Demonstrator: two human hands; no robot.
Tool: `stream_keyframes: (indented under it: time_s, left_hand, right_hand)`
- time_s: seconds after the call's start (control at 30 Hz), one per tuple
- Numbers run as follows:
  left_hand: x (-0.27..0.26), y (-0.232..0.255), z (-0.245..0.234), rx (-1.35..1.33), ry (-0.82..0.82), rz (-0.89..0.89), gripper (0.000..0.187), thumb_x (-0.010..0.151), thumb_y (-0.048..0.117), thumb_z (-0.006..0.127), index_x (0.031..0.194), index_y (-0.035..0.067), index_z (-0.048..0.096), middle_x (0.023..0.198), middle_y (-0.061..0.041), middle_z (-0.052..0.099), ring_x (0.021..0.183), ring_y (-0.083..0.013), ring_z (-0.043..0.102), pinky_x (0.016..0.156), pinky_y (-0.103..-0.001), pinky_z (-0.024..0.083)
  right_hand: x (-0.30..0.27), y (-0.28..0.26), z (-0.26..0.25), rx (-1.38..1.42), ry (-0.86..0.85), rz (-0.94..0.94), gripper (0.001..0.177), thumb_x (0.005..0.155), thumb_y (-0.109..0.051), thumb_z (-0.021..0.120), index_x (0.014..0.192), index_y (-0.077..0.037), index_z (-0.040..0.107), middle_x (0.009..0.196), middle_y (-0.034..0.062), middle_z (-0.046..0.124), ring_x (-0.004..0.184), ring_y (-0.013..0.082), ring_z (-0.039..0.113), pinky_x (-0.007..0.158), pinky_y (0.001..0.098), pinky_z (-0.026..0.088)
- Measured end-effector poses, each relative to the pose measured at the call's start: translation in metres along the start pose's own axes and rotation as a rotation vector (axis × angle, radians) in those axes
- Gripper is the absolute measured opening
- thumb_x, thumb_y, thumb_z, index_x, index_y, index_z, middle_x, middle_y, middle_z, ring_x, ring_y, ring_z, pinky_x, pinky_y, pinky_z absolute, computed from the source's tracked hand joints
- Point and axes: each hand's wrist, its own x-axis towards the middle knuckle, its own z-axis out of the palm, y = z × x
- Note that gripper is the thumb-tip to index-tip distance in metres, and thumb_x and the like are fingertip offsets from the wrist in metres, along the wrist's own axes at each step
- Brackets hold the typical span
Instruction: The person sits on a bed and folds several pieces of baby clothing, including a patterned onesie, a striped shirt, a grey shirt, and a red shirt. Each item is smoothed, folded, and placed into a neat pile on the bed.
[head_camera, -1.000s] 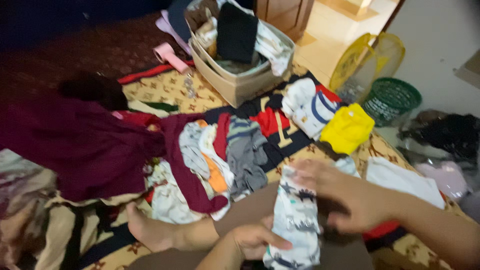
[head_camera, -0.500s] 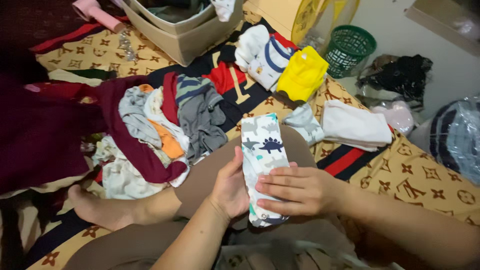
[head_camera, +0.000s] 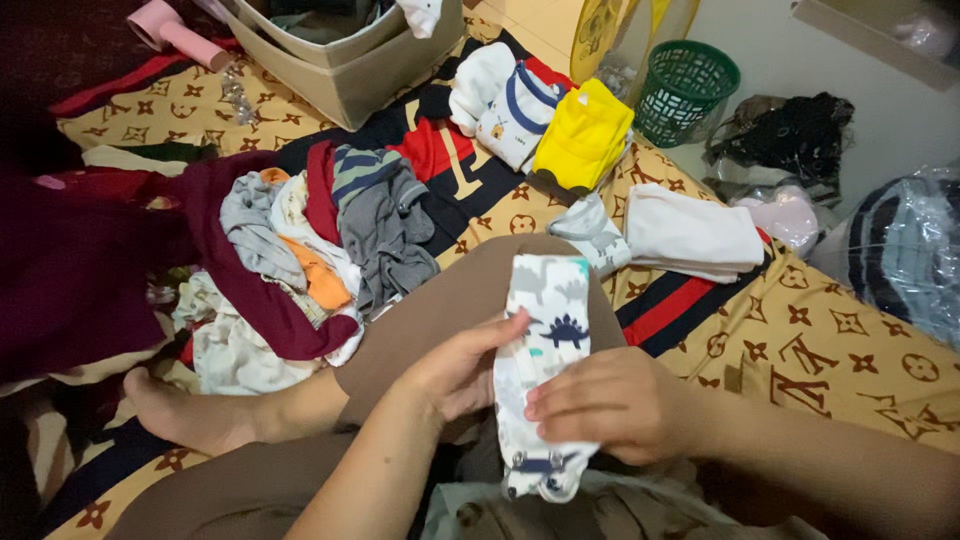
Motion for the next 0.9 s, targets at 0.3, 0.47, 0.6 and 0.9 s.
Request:
stream_keyframes:
  time_s: [0.3,0.47,0.6,0.9]
  left_hand:
    - [0.020,-0.026,0.049,0.019,0.315,0.461,0.053,0.084,0.004,0.063,0.136,0.001,0.055,0.123,-0.014,0.069,0.109,-0.0229,0.069,0.093,-0.038,0.057]
    - [0.006,-0.044,0.072,0.126,0.454,0.480,0.071,0.085,0.008,0.067,0.148,0.021,0.038,0.126,-0.006,0.064,0.113,-0.0166,0.064,0.095,-0.034,0.054]
    - [0.015,-0.060,0.081,0.421,0.469,0.833,0.083,0.080,0.007,0.082,0.148,0.005,0.034,0.132,-0.011,0.060,0.119,-0.0182,0.060,0.100,-0.034,0.050]
    - [0.025,-0.067,0.060,0.237,0.698,0.842,0.058,0.088,0.014,0.074,0.139,0.003,0.046,0.126,-0.010,0.065,0.112,-0.0167,0.064,0.096,-0.033,0.052]
  right_hand:
    - [-0.019,0.011,0.045,0.744,1.015,1.121,0.030,0.103,-0.024,0.060,0.114,0.003,0.068,0.098,0.0036,0.073,0.086,0.0078,0.064,0.074,0.0259,0.054]
    - [-0.013,0.015,0.039,0.461,0.822,1.224,0.031,0.102,-0.029,0.062,0.108,0.000,0.070,0.089,0.0025,0.069,0.079,0.0065,0.058,0.067,0.0258,0.051]
    - [-0.005,0.018,0.032,0.318,0.756,1.156,0.030,0.101,-0.030,0.063,0.104,-0.001,0.069,0.087,0.0020,0.070,0.081,0.0057,0.060,0.070,0.0242,0.052]
    - [0.003,-0.002,0.039,0.340,0.865,0.973,0.037,0.098,-0.018,0.069,0.129,-0.002,0.056,0.111,0.0055,0.062,0.097,0.0073,0.057,0.082,0.0230,0.050]
